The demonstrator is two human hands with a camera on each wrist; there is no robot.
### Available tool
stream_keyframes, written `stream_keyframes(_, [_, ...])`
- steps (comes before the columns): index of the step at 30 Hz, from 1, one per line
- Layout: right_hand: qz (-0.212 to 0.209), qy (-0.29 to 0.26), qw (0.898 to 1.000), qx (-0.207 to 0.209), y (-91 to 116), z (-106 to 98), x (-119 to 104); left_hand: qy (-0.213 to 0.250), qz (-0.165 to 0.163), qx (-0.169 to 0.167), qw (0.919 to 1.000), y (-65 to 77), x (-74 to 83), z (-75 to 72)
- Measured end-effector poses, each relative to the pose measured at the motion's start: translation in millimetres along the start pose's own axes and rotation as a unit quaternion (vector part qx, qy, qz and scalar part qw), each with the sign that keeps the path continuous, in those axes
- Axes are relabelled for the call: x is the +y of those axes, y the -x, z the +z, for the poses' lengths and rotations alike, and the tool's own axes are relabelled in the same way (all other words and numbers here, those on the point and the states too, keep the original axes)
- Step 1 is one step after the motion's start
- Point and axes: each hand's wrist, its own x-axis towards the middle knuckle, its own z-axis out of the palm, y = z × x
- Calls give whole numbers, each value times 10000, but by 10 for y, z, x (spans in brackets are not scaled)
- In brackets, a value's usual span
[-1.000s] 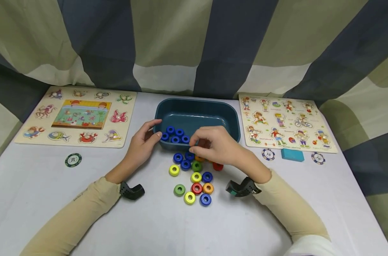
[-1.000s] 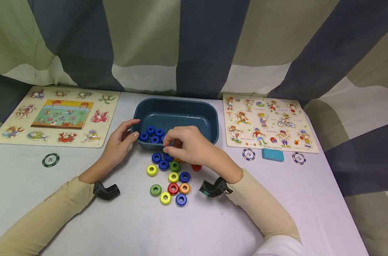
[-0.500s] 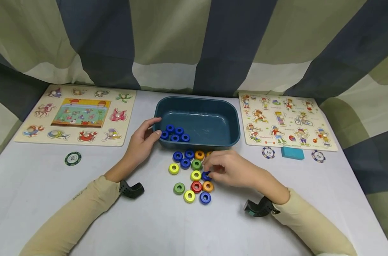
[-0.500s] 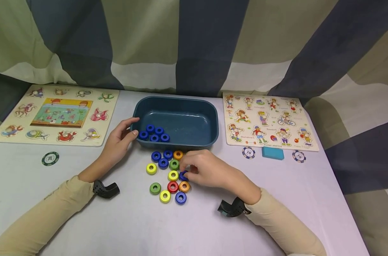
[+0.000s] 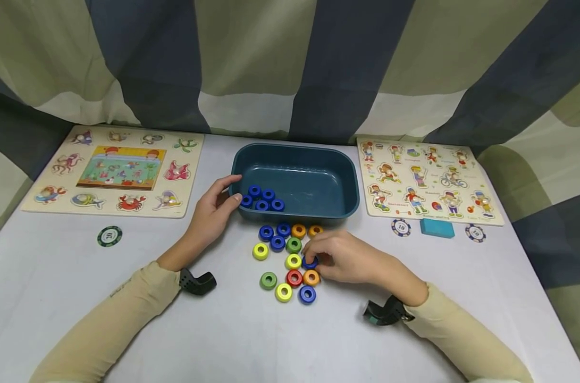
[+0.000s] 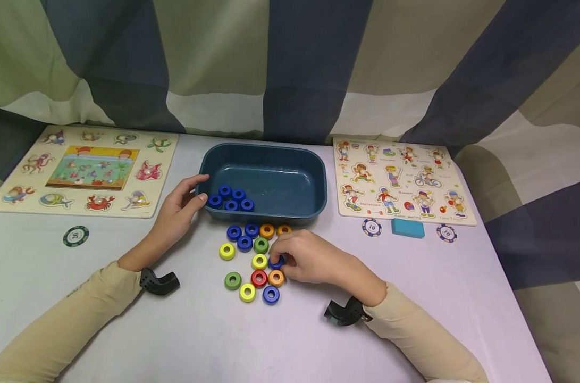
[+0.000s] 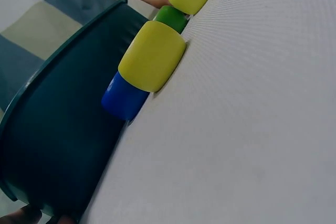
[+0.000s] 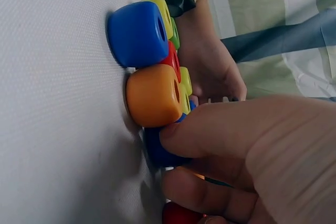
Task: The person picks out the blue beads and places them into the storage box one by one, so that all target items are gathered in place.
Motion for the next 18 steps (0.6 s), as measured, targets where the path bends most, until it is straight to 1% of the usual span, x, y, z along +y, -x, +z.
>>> stream_keyframes(6, [-31, 59, 10000, -1, 0, -6, 3, -2, -12, 7, 10000, -4, 11, 6])
stream_keyframes(12, [17, 72, 10000, -36, 12, -16, 8, 58, -1, 3, 10000, 1, 24, 6])
stream_keyframes(18, [61, 53, 10000, -10, 16, -27, 9, 20, -38, -6, 10000, 8, 29, 7])
